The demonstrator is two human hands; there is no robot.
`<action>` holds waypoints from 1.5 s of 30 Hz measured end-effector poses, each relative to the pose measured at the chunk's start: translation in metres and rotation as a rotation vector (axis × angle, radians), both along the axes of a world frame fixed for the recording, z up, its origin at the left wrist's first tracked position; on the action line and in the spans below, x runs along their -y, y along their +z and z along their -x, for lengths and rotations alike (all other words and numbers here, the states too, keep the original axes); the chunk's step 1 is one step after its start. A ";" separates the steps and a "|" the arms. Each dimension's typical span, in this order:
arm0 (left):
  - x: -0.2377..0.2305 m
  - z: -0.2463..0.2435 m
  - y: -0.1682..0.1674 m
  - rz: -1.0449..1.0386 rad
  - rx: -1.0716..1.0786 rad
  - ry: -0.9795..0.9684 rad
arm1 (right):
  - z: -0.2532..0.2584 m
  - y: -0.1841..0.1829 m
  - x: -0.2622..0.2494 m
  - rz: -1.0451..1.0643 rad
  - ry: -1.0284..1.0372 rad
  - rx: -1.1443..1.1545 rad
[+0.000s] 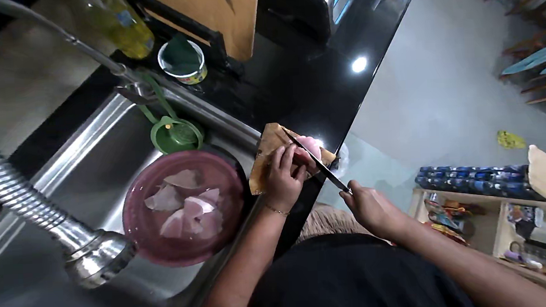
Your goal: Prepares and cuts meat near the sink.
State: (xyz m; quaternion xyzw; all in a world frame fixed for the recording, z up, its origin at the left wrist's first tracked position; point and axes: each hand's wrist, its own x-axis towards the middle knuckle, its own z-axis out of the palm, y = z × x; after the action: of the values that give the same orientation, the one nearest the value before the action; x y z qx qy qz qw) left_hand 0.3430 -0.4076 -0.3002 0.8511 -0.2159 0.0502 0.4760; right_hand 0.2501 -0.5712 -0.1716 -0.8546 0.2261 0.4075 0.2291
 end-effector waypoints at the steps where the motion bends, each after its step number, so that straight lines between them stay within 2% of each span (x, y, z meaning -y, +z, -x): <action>1: 0.000 0.000 0.000 -0.004 -0.004 -0.002 | 0.004 0.001 0.003 -0.004 0.001 -0.015; 6: -0.001 0.000 -0.001 -0.017 -0.027 -0.018 | 0.018 0.012 0.012 0.022 0.013 -0.100; 16: -0.005 -0.005 0.006 -0.057 -0.085 -0.038 | -0.016 0.011 -0.014 0.046 -0.003 -0.127; 26: -0.006 -0.004 0.002 -0.067 -0.029 -0.032 | -0.060 -0.013 -0.028 0.023 0.036 0.038; 37: -0.003 -0.005 0.004 -0.057 -0.133 -0.048 | 0.002 0.009 -0.005 0.041 -0.002 0.000; 45: -0.005 -0.011 0.010 -0.121 -0.148 -0.063 | -0.024 0.010 -0.013 0.029 0.012 -0.068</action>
State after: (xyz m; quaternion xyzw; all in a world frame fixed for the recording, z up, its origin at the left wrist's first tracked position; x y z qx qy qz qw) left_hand 0.3538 -0.4025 -0.2901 0.8725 -0.2092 -0.0410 0.4397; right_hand 0.2745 -0.5584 -0.1613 -0.8449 0.2347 0.4343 0.2063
